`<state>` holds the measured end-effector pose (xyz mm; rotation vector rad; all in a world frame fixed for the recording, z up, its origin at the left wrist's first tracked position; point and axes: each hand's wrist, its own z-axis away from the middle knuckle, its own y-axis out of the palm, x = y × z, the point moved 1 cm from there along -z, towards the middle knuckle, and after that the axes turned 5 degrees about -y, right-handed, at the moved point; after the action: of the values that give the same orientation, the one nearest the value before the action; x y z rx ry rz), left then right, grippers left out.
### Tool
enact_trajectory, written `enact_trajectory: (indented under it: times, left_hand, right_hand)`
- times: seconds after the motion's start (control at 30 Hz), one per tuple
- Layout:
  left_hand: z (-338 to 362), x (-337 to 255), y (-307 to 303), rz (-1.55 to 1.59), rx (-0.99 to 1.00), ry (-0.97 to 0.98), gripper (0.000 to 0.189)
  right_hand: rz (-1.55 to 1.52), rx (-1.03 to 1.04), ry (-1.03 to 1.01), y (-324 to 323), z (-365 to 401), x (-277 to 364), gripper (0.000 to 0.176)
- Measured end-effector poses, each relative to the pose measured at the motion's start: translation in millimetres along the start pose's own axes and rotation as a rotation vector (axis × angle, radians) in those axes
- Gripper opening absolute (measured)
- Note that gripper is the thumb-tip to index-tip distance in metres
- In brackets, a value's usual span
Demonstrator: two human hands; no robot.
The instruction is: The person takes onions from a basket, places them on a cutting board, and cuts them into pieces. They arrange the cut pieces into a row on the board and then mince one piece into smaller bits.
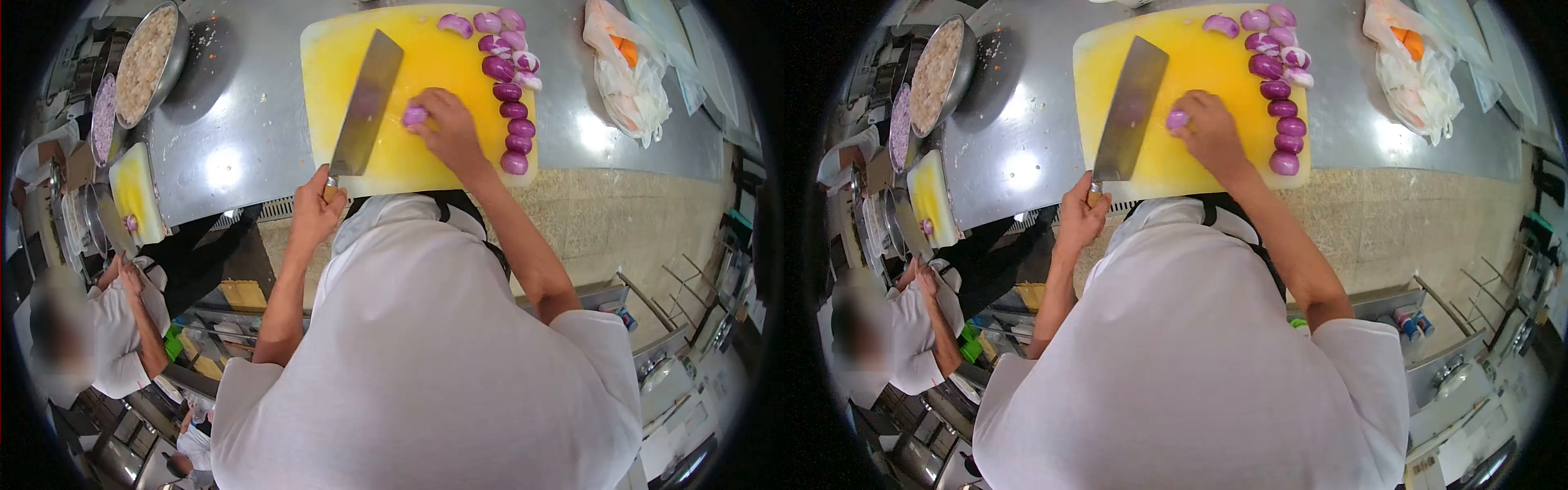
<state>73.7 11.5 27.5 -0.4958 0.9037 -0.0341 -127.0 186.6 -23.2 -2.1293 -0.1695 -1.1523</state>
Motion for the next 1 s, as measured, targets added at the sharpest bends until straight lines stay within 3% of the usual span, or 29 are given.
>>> enact_trajectory:
  times: [0.07,0.13,0.33,0.47,0.53,0.6,0.67,0.83,1.0]
  left_hand:
    - [-1.2,-15.3,-8.0,-0.037,-0.044,-0.046,0.029]
    - [-0.9,-39.9,-10.2,-0.273,-0.081,0.091,0.029]
    - [9.0,-84.9,4.7,-0.377,-0.130,0.213,0.024]
    - [-14.3,-79.9,26.9,-0.397,-0.115,0.166,0.022]
    - [-49.0,-73.3,43.7,-0.393,-0.236,0.385,0.021]
    - [-47.5,-89.1,37.9,-0.346,-0.201,0.370,0.022]
    - [-24.6,-107.4,22.5,-0.372,-0.109,0.180,0.022]
    - [-41.6,-80.0,45.8,-0.354,-0.186,0.368,0.021]
    - [-16.6,-100.5,28.9,-0.371,-0.121,0.195,0.021]
  right_hand:
    - [-0.025,0.005,-0.086,13.8,-9.0,9.6,0.032]
    - [-0.026,0.087,-0.092,19.2,-14.3,17.9,0.025]
    - [0.087,0.079,-0.134,19.9,-13.9,19.0,0.018]
    - [0.119,0.111,-0.101,22.0,-14.8,18.9,0.012]
    - [0.152,0.124,-0.109,22.7,-14.2,17.3,0.011]
    - [0.134,0.079,-0.127,22.8,-12.3,16.7,0.011]
    - [0.113,0.027,-0.149,22.0,-13.4,15.8,0.011]
    - [0.052,0.014,-0.121,25.1,-7.0,12.1,0.008]
    - [0.009,-0.041,-0.157,25.6,-7.6,11.4,0.007]
